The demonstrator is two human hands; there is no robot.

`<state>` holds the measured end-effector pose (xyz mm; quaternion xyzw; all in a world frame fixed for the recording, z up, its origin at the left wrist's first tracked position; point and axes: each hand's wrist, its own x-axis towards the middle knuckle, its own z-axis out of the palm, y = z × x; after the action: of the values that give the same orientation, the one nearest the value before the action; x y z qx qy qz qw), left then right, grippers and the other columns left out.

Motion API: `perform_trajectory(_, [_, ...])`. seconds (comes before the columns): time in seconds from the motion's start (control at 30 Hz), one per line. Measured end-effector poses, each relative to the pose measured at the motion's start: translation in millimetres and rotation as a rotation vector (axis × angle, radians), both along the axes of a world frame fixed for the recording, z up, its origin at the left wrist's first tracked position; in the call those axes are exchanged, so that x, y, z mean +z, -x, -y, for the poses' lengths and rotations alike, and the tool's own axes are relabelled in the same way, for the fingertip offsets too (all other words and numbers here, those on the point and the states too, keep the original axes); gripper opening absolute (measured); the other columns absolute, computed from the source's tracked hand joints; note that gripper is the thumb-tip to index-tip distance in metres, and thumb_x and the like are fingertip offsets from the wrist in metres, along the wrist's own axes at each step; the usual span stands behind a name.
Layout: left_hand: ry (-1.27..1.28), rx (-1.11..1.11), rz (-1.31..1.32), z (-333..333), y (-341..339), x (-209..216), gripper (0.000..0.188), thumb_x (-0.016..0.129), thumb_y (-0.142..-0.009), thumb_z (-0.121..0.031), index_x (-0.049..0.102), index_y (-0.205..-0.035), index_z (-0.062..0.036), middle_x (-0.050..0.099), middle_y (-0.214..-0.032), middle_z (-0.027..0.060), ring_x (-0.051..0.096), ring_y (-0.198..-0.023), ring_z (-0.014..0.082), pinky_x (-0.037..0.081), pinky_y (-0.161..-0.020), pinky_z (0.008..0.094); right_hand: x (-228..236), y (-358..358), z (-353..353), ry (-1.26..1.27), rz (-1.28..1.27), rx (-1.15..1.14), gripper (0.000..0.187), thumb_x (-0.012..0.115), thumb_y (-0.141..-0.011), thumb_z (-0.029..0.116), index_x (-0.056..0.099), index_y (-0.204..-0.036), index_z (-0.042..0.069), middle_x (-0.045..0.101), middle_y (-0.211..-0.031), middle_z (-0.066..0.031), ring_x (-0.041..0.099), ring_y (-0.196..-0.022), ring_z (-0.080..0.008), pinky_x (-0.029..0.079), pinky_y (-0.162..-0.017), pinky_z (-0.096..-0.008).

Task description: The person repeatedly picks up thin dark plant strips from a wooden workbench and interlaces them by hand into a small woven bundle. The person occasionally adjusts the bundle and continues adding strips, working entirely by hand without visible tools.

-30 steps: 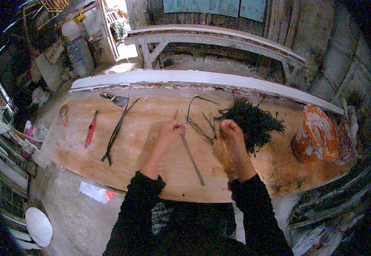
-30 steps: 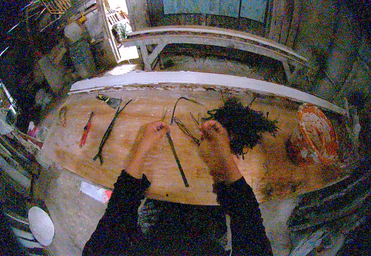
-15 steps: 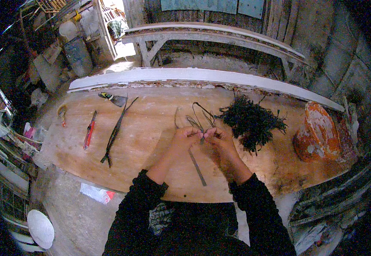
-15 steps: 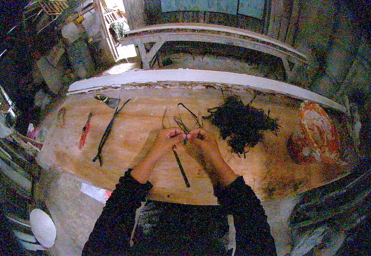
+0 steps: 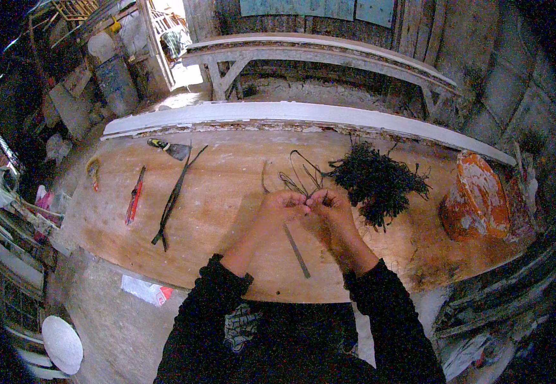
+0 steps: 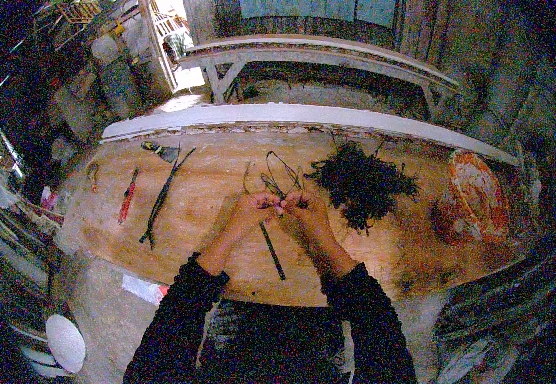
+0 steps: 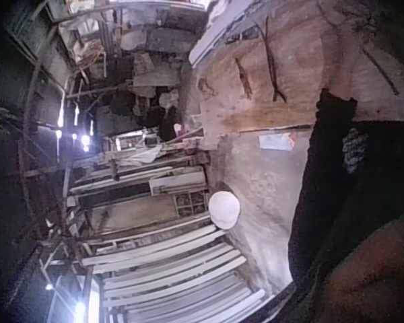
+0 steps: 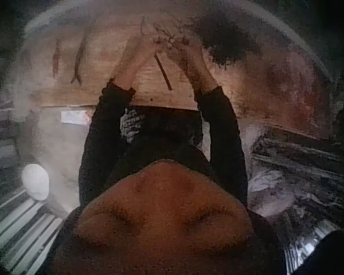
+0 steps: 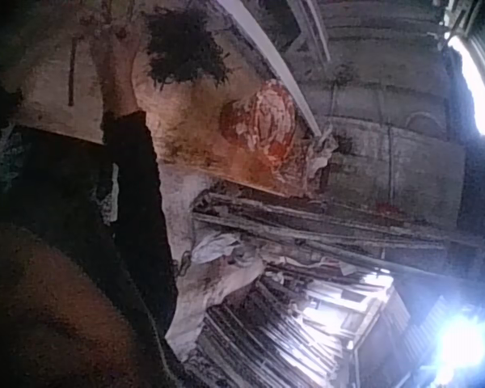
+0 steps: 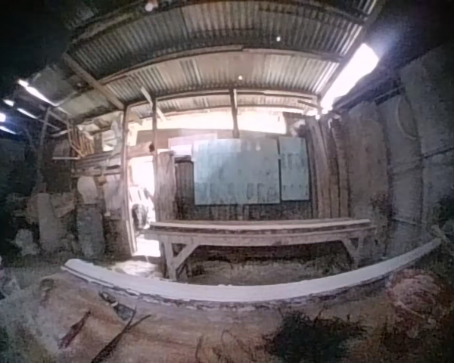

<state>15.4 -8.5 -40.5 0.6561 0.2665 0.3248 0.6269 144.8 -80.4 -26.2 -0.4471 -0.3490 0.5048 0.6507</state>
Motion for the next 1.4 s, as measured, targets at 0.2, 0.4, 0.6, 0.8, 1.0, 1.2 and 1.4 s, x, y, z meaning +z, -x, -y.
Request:
perform_trajectory(0.2, [-0.034,0.0,-0.023,4,-4,2,0.014,0.061,-0.07,-0.006,0.057,-0.083,-0.0019,0.059,-0.076,0.002,0.054,-0.068,0.0084,0.043,-0.06,0.0209,-17,-6,-6,-0.082,0.137,-0.041,0.007,0.056,-0.073,0.006,0.049,-0.075,0.004,0.051,-0.07,-0.0031,0.051,-0.066,-0.0138,0.043,-0.06,-0.0254])
perform_trajectory(0.4, [-0.22,-0.075,-0.225,2,-1,4,0.014,0.062,-0.066,-0.004,0.057,-0.079,-0.0016,0.059,-0.075,0.0043,0.055,-0.069,0.0127,0.044,-0.063,0.0249,27,10,9,0.041,-0.288,0.057,0.009,0.056,-0.074,0.009,0.048,-0.077,0.006,0.05,-0.069,-0.0026,0.051,-0.064,-0.0156,0.044,-0.056,-0.0261])
perform_trajectory(0.6, [-0.342,-0.174,-0.332,4,-2,0,0.016,0.062,-0.064,-0.006,0.057,-0.078,-0.0005,0.059,-0.076,0.006,0.056,-0.07,0.015,0.044,-0.065,0.026,29,-14,11,-0.033,-0.1,-0.028,0.009,0.055,-0.075,0.013,0.05,-0.079,0.007,0.052,-0.074,-0.0004,0.051,-0.067,-0.0116,0.043,-0.057,-0.0231])
perform_trajectory(0.8, [-0.393,-0.239,-0.595,25,9,53,0.019,0.064,-0.064,-0.016,0.06,-0.08,-0.0086,0.06,-0.071,0.0041,0.057,-0.067,0.0164,0.044,-0.06,0.0289,57,-19,15,-0.054,-0.495,-0.191,0.007,0.054,-0.075,0.015,0.053,-0.07,0.01,0.051,-0.068,0.0025,0.045,-0.064,-0.0086,0.035,-0.055,-0.0222])
perform_trajectory(1.0, [-0.362,-0.315,-0.484,23,7,45,0.009,0.057,-0.065,-0.004,0.054,-0.073,-0.0009,0.056,-0.067,0.0047,0.054,-0.065,0.0136,0.043,-0.059,0.0266,5,-65,-7,-0.081,0.086,-0.165,0.009,0.056,-0.076,0.019,0.053,-0.072,0.011,0.05,-0.067,0.004,0.044,-0.057,-0.0048,0.034,-0.049,-0.0198])
perform_trajectory(1.2, [-0.421,-0.297,-0.608,15,8,34,0.015,0.062,-0.068,-0.019,0.058,-0.078,-0.0087,0.059,-0.071,0.002,0.054,-0.066,0.014,0.042,-0.06,0.0273,-3,-64,-11,-0.03,0.329,-0.354,0.015,0.055,-0.077,0.022,0.049,-0.065,0.014,0.047,-0.065,0.0054,0.039,-0.055,-0.0028,0.03,-0.049,-0.0177])
perform_trajectory(1.4, [-0.048,-0.144,-0.247,4,4,14,0.013,0.059,-0.071,-0.009,0.056,-0.08,-0.0006,0.058,-0.071,0.0052,0.055,-0.063,0.0125,0.044,-0.058,0.0243,10,-48,-10,-0.043,0.325,-0.422,0.015,0.054,-0.078,0.025,0.05,-0.074,0.01,0.044,-0.067,0.0061,0.038,-0.057,-0.0031,0.03,-0.049,-0.0176])
